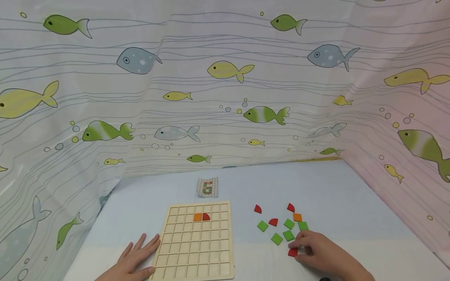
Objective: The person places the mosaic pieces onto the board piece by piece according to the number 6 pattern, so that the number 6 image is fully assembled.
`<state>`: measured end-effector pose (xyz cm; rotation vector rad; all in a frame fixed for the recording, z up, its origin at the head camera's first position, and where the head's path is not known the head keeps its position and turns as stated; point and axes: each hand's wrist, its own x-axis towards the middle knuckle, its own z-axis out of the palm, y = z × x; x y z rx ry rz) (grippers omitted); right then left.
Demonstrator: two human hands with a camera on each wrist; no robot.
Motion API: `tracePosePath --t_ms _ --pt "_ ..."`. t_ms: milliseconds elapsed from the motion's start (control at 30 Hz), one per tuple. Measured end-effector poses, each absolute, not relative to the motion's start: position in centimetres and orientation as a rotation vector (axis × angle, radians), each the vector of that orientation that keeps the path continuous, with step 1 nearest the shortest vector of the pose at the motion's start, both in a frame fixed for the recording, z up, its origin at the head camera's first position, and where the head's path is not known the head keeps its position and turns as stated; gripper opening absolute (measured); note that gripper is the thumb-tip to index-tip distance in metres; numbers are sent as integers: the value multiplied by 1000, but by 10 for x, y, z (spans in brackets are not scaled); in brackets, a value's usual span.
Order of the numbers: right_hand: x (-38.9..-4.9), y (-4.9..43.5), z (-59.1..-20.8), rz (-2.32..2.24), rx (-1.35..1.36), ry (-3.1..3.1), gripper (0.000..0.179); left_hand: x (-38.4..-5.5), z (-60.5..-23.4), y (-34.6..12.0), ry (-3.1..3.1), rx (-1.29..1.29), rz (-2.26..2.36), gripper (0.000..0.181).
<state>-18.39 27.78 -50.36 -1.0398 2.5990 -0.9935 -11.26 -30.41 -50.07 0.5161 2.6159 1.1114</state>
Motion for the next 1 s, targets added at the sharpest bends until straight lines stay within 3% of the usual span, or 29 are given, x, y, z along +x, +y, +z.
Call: tracePosePath --t_ms 433,1000 --pt "-186 269 -502 -995 -964 2576 15 -108 -502 -305 2636 539 1178 63" --pt "-192 237 -499 -1077 -1152 2627 17 -110 -499 -303 2607 559 1110 62"
